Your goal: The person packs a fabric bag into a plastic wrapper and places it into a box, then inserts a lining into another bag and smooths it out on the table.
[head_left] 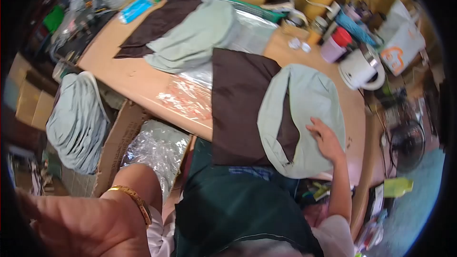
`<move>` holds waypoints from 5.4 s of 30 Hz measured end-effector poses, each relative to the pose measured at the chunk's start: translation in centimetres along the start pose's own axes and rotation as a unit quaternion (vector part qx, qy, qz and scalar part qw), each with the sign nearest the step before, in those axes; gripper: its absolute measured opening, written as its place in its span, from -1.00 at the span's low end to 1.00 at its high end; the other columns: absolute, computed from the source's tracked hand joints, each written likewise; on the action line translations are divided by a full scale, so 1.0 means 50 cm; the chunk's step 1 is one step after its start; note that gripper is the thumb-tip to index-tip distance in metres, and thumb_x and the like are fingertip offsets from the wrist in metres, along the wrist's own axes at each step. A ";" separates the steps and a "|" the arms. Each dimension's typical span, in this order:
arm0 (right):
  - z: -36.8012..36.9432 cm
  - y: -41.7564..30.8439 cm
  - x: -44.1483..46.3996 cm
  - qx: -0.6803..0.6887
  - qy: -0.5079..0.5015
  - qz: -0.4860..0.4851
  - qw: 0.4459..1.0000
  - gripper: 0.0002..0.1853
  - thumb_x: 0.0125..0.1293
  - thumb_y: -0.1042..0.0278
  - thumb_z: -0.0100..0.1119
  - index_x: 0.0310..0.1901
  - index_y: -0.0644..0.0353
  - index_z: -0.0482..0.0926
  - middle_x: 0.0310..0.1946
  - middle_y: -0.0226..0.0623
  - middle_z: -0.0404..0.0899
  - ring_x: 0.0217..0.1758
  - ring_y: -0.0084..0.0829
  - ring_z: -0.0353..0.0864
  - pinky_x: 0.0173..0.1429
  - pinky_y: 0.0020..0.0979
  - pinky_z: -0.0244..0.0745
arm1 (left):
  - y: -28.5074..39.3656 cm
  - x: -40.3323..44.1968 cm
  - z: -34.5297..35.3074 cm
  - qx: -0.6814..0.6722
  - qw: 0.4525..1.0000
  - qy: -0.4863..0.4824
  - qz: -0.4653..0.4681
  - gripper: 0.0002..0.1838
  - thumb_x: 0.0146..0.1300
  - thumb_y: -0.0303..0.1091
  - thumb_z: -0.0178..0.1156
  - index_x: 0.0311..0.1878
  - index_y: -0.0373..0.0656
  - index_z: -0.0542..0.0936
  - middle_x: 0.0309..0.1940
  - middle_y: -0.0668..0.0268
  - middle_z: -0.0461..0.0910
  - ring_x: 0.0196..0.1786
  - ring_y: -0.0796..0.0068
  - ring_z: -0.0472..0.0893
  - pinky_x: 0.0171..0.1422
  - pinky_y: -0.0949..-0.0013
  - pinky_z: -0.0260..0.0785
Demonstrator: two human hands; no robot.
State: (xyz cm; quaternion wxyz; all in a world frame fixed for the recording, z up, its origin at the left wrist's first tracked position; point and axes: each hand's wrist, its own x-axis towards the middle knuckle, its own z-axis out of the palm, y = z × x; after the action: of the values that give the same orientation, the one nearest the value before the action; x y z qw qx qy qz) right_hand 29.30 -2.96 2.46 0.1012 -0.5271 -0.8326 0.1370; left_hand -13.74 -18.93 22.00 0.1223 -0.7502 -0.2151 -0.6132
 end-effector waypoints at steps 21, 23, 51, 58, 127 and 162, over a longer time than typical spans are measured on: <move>0.134 -0.055 0.177 0.190 0.231 0.035 0.954 -0.85 0.20 0.45 0.29 -0.21 0.27 0.61 -0.30 -0.07 0.67 -0.24 -0.07 0.67 -0.18 -0.25 0.55 | -0.170 -0.361 0.355 -0.105 0.868 -0.236 -0.425 -0.89 0.16 -0.47 0.31 -0.41 -0.25 0.58 -0.45 0.19 0.50 -0.35 0.21 0.53 -0.22 0.23 0.39; 0.129 -0.037 0.155 0.179 0.226 0.029 0.957 -0.85 0.19 0.46 0.29 -0.20 0.26 0.61 -0.30 -0.08 0.67 -0.24 -0.08 0.68 -0.19 -0.26 0.55 | -0.178 -0.366 0.258 -0.034 0.839 -0.206 -0.503 -0.88 0.23 -0.46 0.28 -0.40 -0.28 0.58 -0.45 0.22 0.54 -0.39 0.34 0.52 -0.26 0.30 0.37; 0.122 -0.054 0.140 0.107 0.191 0.030 0.975 -0.83 0.13 0.40 0.29 -0.26 0.15 0.52 -0.42 -0.20 0.64 -0.32 -0.09 0.65 -0.24 -0.19 0.49 | -0.226 -0.369 0.244 0.006 0.827 -0.201 -0.525 -0.81 0.29 -0.35 0.25 -0.34 -0.29 0.61 -0.46 0.19 0.64 -0.41 0.42 0.61 -0.26 0.36 0.46; 0.028 -0.082 0.253 0.152 0.023 -0.068 0.986 -0.87 0.17 0.46 0.27 -0.27 0.26 0.54 -0.42 -0.12 0.61 -0.33 -0.25 0.65 -0.21 -0.31 0.49 | -0.309 -0.431 -0.057 0.358 0.794 -0.244 -0.426 -0.84 0.22 -0.33 0.24 -0.30 -0.24 0.63 -0.27 0.05 0.59 -0.16 0.02 0.58 -0.06 0.13 0.40; 0.032 -0.235 0.227 0.500 0.353 -0.049 0.789 -0.75 0.39 0.38 0.23 -0.42 0.25 0.44 -0.51 -0.63 0.32 -0.42 -0.74 0.22 -0.32 -0.62 0.15 | -0.342 -0.279 0.255 -0.381 0.633 0.229 -0.634 -0.57 0.46 0.07 0.03 -0.13 -0.18 0.52 -0.17 0.29 0.58 -0.52 0.67 0.49 -0.49 0.56 0.32; -0.038 -0.306 0.157 0.232 0.374 -0.012 0.898 -0.69 0.20 0.31 0.35 -0.04 0.15 0.57 -0.09 -0.18 0.41 -0.13 -0.06 0.55 -0.14 -0.13 0.49 | -0.247 -0.214 0.368 -0.538 0.545 0.093 -0.636 -0.78 0.46 -0.36 0.06 -0.18 -0.37 0.52 -0.03 0.06 0.61 0.09 0.29 0.65 0.13 0.39 0.60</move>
State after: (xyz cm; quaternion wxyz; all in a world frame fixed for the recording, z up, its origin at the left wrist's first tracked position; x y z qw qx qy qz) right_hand 13.54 -1.85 9.57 0.5257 -0.4913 -0.6844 0.1178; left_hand -5.30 -1.71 6.59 -0.7071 -0.2808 -0.2528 -0.5977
